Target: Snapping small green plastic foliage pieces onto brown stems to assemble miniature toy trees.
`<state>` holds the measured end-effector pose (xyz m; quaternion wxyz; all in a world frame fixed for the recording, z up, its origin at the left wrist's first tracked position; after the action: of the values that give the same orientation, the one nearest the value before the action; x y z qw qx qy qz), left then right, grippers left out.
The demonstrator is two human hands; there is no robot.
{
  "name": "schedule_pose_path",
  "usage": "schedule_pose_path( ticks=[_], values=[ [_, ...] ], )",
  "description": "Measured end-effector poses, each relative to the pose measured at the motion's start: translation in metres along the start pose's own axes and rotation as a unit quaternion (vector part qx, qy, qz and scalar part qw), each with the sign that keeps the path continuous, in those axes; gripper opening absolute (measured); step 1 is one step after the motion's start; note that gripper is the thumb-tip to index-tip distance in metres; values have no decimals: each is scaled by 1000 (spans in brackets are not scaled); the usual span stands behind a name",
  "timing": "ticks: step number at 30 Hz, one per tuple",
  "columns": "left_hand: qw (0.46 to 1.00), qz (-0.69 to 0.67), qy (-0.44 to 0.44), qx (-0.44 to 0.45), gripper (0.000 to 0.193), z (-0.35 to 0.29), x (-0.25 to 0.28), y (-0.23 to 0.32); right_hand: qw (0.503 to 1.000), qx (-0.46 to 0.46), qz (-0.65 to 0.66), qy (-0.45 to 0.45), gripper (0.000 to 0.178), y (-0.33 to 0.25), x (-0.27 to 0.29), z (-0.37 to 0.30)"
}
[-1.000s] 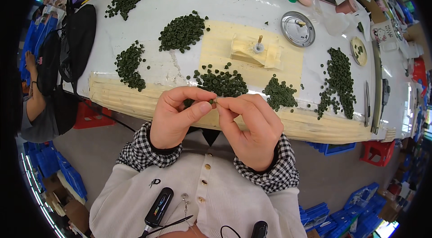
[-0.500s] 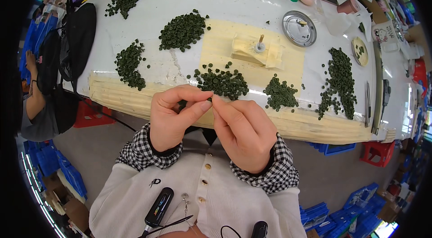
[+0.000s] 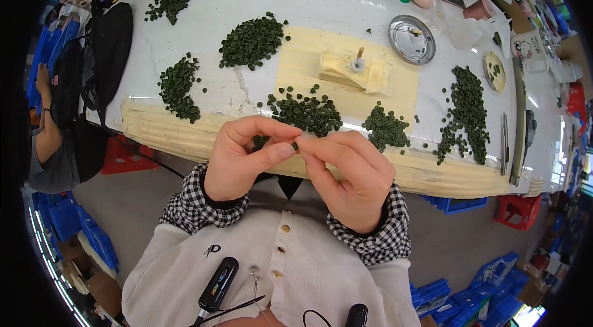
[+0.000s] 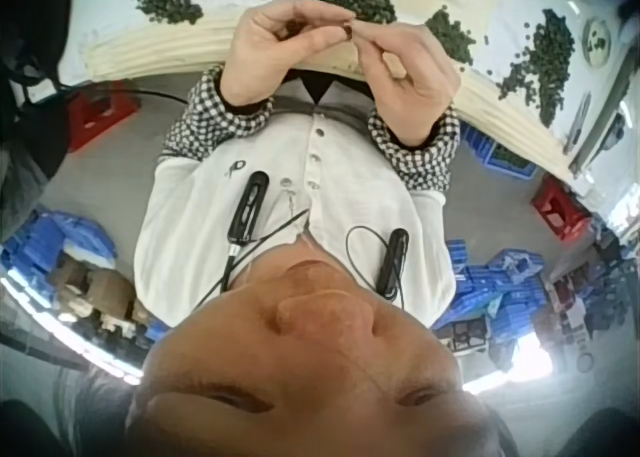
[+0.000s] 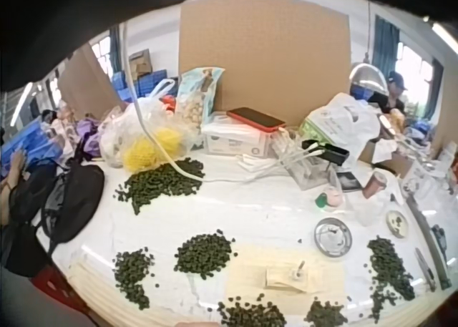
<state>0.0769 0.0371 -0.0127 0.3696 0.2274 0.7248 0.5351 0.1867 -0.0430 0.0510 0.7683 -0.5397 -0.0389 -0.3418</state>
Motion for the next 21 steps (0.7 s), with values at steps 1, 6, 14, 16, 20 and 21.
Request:
schedule_pose_path(
  ticks=[1,6,14,16,20,21],
  values=[
    [1000,-4,0,-6,16,0,1,-1,1000,2,-6,-2,23,-1,-1,0],
    [1000,4,-8,13,13,-1,0,-4,999,16,-29,17,23,-5,0,-2],
    [998,35,23,-49,13,-5,1,0,996,43,-72,35,23,-12,-2,-4],
    [997,52,29,-56,12,-5,2,1,999,24,-39,17,22,-8,-2,-1],
    [994,81,35,-71,12,-8,1,5,994,-79,73,-1,17,14,-3,-3],
    [993,89,35,-76,12,-8,0,6,989,-115,96,-5,15,20,-4,-5]
  ],
)
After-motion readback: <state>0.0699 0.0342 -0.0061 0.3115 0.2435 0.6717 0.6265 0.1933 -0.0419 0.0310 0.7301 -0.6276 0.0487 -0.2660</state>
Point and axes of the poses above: each hand's wrist, its own z-axis towards the middle knuckle, its own x-axis out of the back of the hand, y = z × x, the point moved 9 cm from there along z, towards the middle knuckle, and after that the axes turned 3 degrees about -y, right-handed, at the moved point
